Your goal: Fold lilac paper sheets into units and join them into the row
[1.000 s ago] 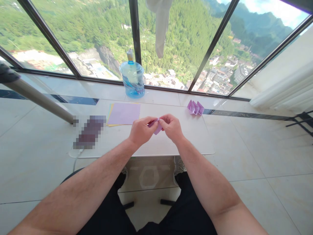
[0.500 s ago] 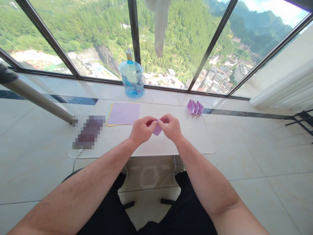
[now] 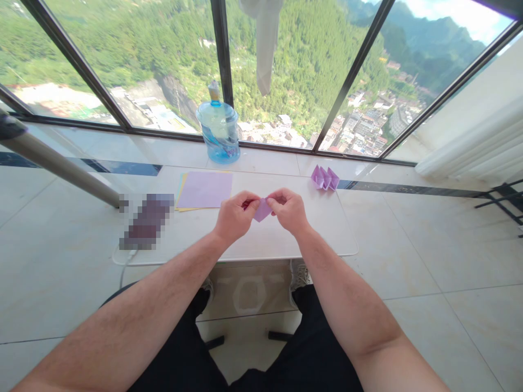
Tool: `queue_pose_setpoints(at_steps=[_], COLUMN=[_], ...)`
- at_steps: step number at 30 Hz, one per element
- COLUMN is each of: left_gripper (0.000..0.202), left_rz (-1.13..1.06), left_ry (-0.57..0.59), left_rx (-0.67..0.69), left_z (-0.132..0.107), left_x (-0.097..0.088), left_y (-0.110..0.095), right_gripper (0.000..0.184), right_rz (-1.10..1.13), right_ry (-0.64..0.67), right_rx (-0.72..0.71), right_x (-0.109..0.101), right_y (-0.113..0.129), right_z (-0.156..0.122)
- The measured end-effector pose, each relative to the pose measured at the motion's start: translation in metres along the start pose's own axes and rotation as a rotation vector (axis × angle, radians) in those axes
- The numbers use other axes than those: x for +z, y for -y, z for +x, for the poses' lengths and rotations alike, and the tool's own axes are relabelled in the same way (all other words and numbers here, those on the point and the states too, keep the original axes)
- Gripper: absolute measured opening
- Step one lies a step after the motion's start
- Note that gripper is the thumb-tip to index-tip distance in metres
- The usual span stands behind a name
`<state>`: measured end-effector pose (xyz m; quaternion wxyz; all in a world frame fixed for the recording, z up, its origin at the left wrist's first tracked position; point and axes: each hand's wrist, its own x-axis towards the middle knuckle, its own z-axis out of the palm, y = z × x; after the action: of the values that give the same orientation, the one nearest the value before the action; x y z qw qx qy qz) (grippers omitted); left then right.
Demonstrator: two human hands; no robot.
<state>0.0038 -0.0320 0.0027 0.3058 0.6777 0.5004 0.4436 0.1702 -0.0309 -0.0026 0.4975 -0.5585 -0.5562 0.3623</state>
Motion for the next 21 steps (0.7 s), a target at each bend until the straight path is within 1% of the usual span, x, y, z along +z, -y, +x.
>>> queue_pose_setpoints(at_steps=[7,10,15,21], left_gripper=[0.016,0.016,0.016,0.017], left_rz=[-0.119,-0.116,-0.143,-0.133], left_ry=[0.014,0.0,0.01,0.002], left_rx=[-0.026,-0.023,-0.011,-0.04], left_z=[0.0005,0.0002,-0.0006,-0.0005], left_x=[0.0028,0.0032,0.0035,0.0032], left_y=[-0.0015,-0.003,-0.0046,-0.0058], right_gripper=[0.013,0.013,0.012,0.012], right_rz=[0.007,0.013,0.005,-0.002], right_ry=[0.046,0.075,0.072,0.093], right_rx=[-0.051,-0.066,-0.075,-0.094], right_x=[-0.0022,-0.0026,-0.0018,-0.0021], right_y=[0.0016,0.0017,0.004,0.0067], right_z=[-0.0005,-0.0005,-0.001,-0.0011])
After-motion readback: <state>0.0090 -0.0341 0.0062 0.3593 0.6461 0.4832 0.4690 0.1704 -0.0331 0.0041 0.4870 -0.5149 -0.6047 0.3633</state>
